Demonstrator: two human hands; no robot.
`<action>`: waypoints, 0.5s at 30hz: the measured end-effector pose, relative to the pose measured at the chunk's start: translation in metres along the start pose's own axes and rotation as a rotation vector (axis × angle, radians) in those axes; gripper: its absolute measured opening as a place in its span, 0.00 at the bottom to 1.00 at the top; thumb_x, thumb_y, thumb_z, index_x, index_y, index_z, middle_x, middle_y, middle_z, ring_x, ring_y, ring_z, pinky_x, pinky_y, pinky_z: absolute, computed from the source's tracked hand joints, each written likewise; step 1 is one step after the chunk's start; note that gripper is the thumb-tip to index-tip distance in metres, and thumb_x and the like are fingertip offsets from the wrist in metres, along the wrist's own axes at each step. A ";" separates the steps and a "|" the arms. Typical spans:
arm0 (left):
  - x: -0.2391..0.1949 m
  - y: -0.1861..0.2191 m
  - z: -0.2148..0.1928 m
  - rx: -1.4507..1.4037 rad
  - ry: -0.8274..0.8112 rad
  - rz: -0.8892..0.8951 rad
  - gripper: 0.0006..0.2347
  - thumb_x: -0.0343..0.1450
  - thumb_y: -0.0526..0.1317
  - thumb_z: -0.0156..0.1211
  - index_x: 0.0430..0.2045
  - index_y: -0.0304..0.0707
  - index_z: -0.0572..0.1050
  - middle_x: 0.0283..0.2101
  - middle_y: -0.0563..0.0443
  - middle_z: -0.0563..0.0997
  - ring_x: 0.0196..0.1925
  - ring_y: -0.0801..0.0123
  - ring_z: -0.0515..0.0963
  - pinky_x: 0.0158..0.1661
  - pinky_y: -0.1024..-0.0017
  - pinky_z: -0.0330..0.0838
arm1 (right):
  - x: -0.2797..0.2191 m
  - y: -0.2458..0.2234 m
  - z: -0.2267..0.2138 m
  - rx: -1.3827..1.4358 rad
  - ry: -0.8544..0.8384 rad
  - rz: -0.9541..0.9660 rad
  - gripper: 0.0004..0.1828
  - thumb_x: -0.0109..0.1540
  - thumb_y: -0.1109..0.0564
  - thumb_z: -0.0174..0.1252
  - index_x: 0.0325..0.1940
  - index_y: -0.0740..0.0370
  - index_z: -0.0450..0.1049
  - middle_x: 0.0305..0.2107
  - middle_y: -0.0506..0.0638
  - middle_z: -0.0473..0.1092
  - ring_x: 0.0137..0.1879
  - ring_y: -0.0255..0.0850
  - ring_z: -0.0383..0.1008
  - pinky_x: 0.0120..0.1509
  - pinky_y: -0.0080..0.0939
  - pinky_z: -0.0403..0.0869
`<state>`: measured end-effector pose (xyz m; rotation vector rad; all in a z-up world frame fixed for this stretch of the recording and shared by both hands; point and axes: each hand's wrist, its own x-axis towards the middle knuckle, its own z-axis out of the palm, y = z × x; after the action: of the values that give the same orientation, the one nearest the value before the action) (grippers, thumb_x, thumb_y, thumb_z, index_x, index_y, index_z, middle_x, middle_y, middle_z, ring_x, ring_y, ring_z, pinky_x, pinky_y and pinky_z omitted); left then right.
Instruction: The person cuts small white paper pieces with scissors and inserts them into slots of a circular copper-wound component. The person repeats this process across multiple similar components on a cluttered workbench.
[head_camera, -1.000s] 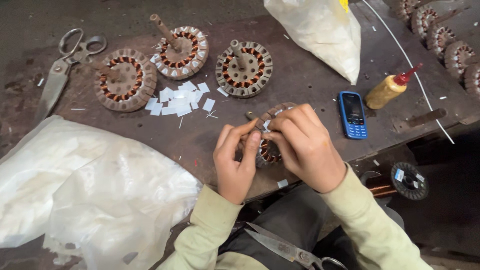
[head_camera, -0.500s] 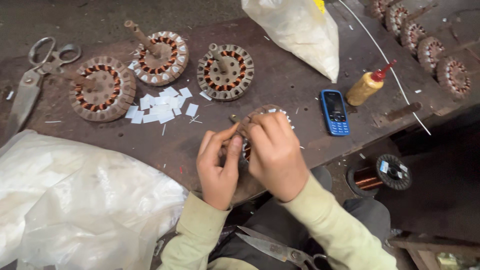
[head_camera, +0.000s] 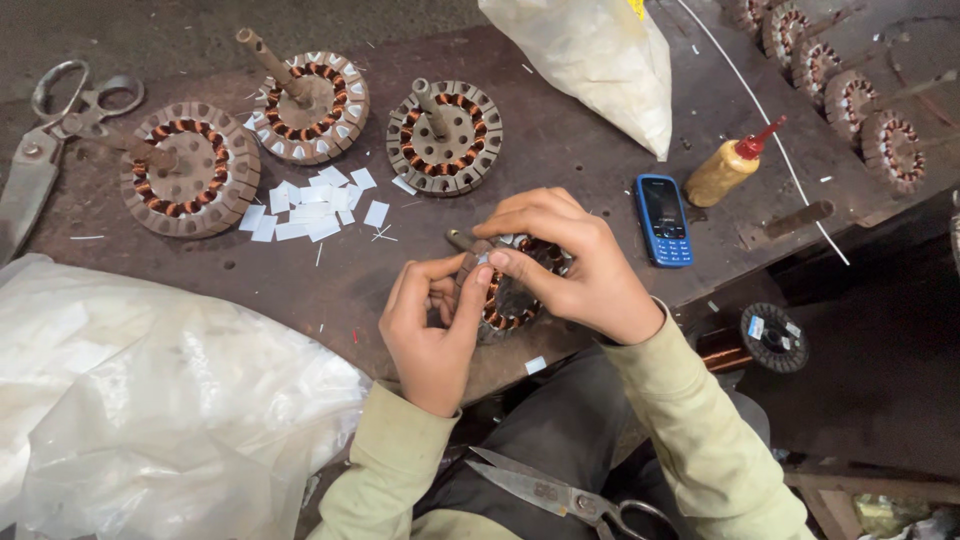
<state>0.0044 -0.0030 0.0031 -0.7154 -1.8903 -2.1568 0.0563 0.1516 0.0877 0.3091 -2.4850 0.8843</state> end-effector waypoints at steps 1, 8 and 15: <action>0.000 -0.001 0.000 0.000 0.005 0.001 0.07 0.71 0.33 0.70 0.39 0.31 0.78 0.29 0.58 0.71 0.27 0.82 0.68 0.27 0.81 0.63 | 0.000 0.001 0.001 -0.015 0.004 0.005 0.13 0.61 0.60 0.66 0.51 0.63 0.79 0.45 0.52 0.77 0.55 0.46 0.75 0.61 0.43 0.73; 0.002 0.004 0.001 -0.053 -0.053 0.003 0.08 0.73 0.33 0.66 0.43 0.31 0.78 0.33 0.58 0.71 0.29 0.83 0.68 0.28 0.81 0.63 | 0.002 0.000 -0.001 0.067 0.018 0.035 0.14 0.62 0.61 0.66 0.52 0.62 0.78 0.47 0.52 0.76 0.56 0.45 0.74 0.62 0.43 0.72; 0.010 -0.001 0.003 0.003 -0.030 -0.090 0.08 0.71 0.35 0.67 0.41 0.33 0.79 0.32 0.57 0.76 0.27 0.82 0.72 0.28 0.82 0.66 | -0.001 -0.007 0.015 -0.099 0.165 0.047 0.11 0.61 0.61 0.66 0.48 0.61 0.78 0.44 0.52 0.75 0.53 0.47 0.73 0.59 0.44 0.70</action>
<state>-0.0039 0.0021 0.0069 -0.6778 -1.9763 -2.2082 0.0543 0.1362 0.0808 0.1385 -2.3817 0.7699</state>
